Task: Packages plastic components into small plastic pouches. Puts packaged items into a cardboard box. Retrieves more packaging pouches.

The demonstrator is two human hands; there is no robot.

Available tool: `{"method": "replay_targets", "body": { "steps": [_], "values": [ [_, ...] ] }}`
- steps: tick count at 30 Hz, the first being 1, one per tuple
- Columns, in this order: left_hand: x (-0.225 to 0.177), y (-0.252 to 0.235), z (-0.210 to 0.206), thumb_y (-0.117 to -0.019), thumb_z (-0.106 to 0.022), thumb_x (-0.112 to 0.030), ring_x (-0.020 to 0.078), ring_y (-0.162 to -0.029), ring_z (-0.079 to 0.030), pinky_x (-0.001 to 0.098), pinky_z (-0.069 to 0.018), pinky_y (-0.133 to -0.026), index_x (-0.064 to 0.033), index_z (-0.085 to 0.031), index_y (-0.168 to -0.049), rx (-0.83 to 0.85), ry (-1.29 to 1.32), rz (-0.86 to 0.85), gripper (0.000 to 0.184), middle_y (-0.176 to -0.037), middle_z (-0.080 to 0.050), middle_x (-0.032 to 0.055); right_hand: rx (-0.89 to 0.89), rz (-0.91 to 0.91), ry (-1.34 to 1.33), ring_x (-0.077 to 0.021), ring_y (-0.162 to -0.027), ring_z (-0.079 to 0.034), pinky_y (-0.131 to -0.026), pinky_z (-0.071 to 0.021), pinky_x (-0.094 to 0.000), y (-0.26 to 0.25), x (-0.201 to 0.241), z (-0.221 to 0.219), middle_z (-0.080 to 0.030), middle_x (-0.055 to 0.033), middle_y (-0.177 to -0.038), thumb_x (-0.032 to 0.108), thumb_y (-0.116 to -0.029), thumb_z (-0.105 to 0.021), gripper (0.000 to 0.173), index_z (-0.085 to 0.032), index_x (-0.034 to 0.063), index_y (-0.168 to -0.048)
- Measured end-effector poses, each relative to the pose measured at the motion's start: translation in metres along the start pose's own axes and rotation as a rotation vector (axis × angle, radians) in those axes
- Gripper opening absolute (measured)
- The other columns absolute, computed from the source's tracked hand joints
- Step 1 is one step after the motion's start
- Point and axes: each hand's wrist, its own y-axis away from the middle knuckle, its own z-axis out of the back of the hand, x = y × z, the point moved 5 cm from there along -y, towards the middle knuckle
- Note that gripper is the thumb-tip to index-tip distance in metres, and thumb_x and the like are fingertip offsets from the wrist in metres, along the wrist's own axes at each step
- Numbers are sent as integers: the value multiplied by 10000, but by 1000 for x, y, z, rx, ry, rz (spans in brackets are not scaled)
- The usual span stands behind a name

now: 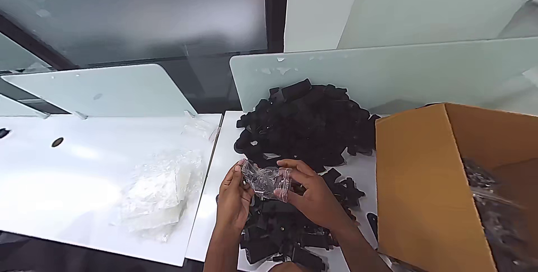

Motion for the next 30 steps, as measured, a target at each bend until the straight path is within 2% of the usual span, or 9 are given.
{"method": "replay_targets", "body": {
  "steps": [2, 4, 6, 10, 14, 18, 24, 28, 30],
  "values": [
    [0, 0, 2, -1113, -400, -177, 245, -883, -738, 389, -636, -746, -17, -573, -1295, -34, 24, 16, 298, -1089, -711, 163, 5, 98, 127, -107, -1238, -589, -1000, -533, -256, 1, 10, 4, -552, -113, -1451, 396, -973, -667, 409, -730, 70, -1211],
    [-1, -1, 4, -1116, -394, -197, 259, -899, -738, 411, -633, -754, -32, -553, -1279, -58, 46, 28, 281, -1111, -711, 165, 5, 179, 246, -184, -1332, -530, -1088, -482, -335, 2, 17, 5, -523, -133, -1489, 421, -1012, -602, 429, -717, 99, -1270],
    [-1, -2, 5, -1115, -402, -219, 259, -886, -727, 431, -632, -744, -63, -541, -1278, -97, 41, 50, 265, -1067, -691, 134, -4, 255, 379, -228, -1310, -537, -1050, -491, -359, 4, 23, 6, -512, -148, -1501, 465, -1029, -563, 439, -715, 149, -1293],
    [-1, -3, 4, -1113, -410, -237, 216, -806, -723, 390, -631, -678, -99, -550, -1217, -141, 19, 53, 222, -976, -691, 88, -54, 344, 433, -141, -1139, -578, -931, -504, -257, 11, 35, 8, -568, -131, -1404, 519, -967, -654, 417, -755, 182, -1189],
    [-1, -7, 8, -1122, -377, -252, 198, -793, -714, 374, -627, -657, -116, -512, -1239, -182, 5, 4, 224, -965, -668, 74, -136, 258, 206, -21, -981, -577, -799, -516, -143, 12, 37, 19, -599, -49, -1152, 486, -945, -701, 423, -759, 95, -1095],
    [1, -15, 15, -1117, -394, -297, 268, -836, -711, 447, -620, -692, -129, -498, -1292, -250, 8, 43, 263, -1017, -661, 120, -63, 23, -238, -83, -857, -694, -709, -619, -251, 13, 27, 24, -695, -20, -1102, 324, -1029, -611, 310, -610, 47, -1169],
    [8, -28, 22, -1111, -415, -295, 260, -836, -707, 429, -623, -680, -148, -437, -1351, -292, 83, 70, 283, -1065, -644, 124, -94, -99, -734, -175, -835, -740, -711, -650, -343, 18, 15, 27, -715, -89, -1090, 314, -1021, -626, 305, -645, 40, -1153],
    [12, -31, 21, -1110, -412, -303, 256, -824, -695, 448, -615, -682, -148, -463, -1307, -275, 58, 71, 256, -1020, -641, 113, -296, -134, -750, -193, -821, -735, -716, -644, -356, 30, 2, 34, -718, -111, -1064, 215, -1017, -584, 231, -642, 27, -1138],
    [9, -31, 21, -1113, -405, -295, 275, -841, -694, 470, -615, -699, -140, -460, -1316, -271, 28, 46, 261, -1043, -631, 122, -404, -170, -595, -197, -852, -734, -735, -643, -361, 39, -8, 40, -714, -104, -1082, 98, -974, -512, 200, -609, 17, -1130]
  ]
}}
